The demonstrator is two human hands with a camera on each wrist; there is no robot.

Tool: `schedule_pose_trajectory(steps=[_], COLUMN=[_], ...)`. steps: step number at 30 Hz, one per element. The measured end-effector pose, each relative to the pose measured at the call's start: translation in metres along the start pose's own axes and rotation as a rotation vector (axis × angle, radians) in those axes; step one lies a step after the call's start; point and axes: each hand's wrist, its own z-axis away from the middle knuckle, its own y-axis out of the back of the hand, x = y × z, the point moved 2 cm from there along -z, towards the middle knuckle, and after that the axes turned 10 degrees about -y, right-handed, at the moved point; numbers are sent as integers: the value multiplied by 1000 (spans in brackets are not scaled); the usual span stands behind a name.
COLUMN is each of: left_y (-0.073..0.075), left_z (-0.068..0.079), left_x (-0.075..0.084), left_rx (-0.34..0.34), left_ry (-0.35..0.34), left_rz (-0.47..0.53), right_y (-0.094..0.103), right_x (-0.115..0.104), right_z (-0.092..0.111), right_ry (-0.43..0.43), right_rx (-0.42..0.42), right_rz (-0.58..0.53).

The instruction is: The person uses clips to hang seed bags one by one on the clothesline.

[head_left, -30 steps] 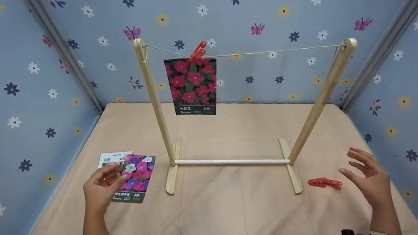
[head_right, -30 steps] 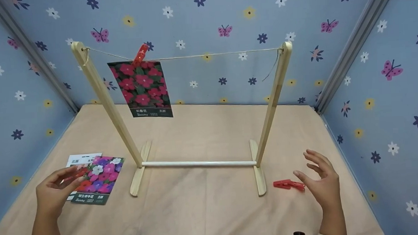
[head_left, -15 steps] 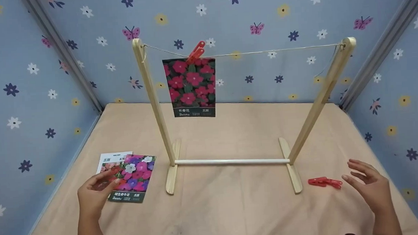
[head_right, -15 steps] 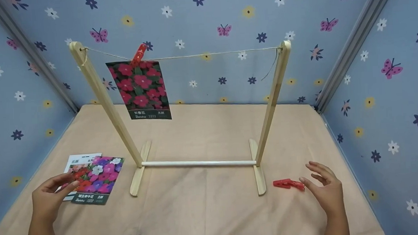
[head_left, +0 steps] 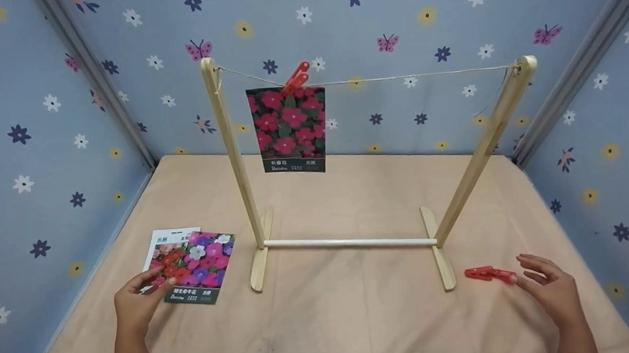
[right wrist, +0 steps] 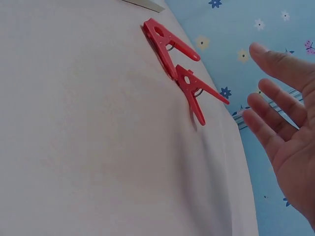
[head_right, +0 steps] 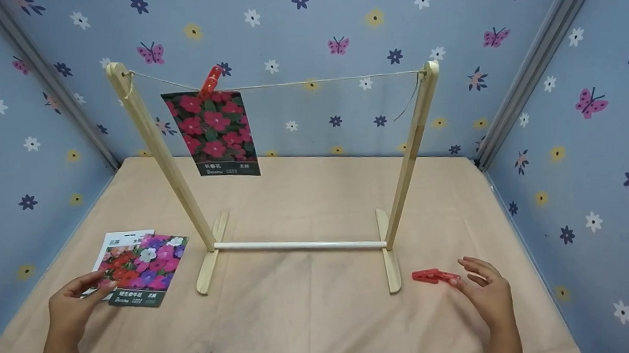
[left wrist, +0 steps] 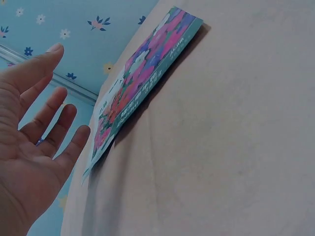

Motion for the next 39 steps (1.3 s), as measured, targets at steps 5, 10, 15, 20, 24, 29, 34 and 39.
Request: schedule_pose_trajectory(steps=[5,10,15,20,24,29,34,39], left_y=[-3,-7,-8,-6,-9,-14,-18,-20], left_z=[0,-1,-3,-2,-1,0,3,4], left_x=[-4,-7,-11,-15,-18,-22,-25,-25], left_rx=[-48,-58,-51,-46,-111,-185,-184,-173], left_ry=[46,56,62,79,76,50,34,45], left_rz=[-31,0,-28,-105,-194,-260,-274,-288], right_y=[-4,-7,-10,-11,-13,-16,-18,-19], right_x=[9,14,18,23,25,26,28,31], right_z=[-3,-4,-5,-4,-3,-3,-3,-4], right_ry=[-46,-88,-122,-130,-188,-232,-284,-296], right_rx=[-21,-27,-24,-37,-42,-25,-19,15], right_rz=[44,101,118,116,94,117,119,132])
